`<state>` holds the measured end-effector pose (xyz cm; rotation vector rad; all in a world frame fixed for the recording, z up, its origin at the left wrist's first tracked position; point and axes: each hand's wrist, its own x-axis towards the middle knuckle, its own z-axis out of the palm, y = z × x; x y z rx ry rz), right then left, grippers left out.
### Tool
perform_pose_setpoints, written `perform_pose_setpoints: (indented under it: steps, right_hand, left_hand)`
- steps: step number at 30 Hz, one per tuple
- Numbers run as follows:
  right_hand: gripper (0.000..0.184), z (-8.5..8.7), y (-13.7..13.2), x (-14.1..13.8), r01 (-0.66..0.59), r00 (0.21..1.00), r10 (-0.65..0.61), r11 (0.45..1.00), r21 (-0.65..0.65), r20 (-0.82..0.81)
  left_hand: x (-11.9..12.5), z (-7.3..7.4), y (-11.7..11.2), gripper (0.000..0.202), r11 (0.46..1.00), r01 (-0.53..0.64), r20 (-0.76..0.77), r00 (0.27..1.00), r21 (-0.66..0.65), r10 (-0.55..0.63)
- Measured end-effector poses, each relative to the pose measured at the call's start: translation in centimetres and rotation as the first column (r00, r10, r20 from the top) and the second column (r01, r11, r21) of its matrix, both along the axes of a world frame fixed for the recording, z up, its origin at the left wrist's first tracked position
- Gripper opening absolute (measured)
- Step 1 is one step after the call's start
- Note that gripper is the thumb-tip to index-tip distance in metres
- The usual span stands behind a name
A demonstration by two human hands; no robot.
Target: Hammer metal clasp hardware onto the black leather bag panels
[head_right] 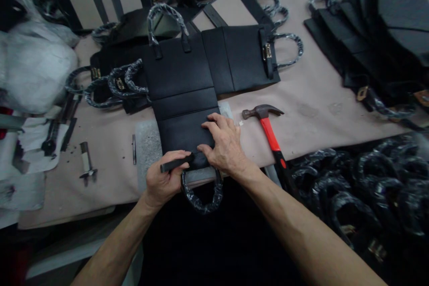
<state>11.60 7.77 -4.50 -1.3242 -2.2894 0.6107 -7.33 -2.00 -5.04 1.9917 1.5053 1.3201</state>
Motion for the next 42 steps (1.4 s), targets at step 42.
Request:
perform_pose_setpoints:
  steps: [42]
  right_hand:
    - [0.05,0.9,1.7,-0.5,0.029,0.996,-0.024,0.998,-0.063,0.081]
  left_hand:
    - [1.2,0.1,0.1,0.01,0.987,-0.14,0.068,0.987,-0.075,0.145]
